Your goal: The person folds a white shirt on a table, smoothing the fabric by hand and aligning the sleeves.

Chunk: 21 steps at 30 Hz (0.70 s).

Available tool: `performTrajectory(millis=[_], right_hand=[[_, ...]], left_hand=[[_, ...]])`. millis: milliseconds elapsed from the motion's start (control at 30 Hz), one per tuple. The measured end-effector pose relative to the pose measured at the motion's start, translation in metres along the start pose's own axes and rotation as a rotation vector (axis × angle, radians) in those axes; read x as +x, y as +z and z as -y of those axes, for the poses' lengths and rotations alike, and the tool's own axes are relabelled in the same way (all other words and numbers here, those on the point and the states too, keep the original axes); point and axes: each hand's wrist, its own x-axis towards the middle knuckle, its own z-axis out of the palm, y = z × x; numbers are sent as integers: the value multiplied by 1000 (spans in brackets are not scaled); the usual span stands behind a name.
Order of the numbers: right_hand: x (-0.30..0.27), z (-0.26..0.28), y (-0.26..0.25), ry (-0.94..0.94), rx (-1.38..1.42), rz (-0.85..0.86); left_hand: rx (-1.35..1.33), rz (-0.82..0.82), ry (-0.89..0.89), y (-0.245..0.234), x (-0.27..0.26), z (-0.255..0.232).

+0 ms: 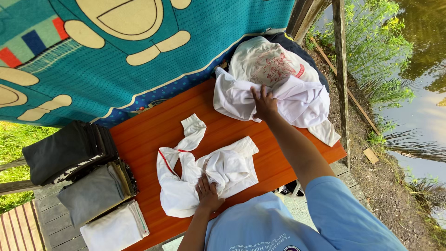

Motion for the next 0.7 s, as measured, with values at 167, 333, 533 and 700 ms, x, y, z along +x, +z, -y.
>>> performTrajectory(millis=[167, 333, 533, 700], right_hand=[[45, -19, 98, -172, 42, -264], [38, -48, 51, -148, 471, -392], [24, -121, -90, -187, 673, -763], [32, -187, -165, -223, 742, -1139]], left_hand=[[-47, -5, -18, 8, 9, 1], [-67, 20, -25, 9, 11, 3], [-85, 30, -28, 5, 14, 2], [-90, 7, -47, 6, 14, 0]])
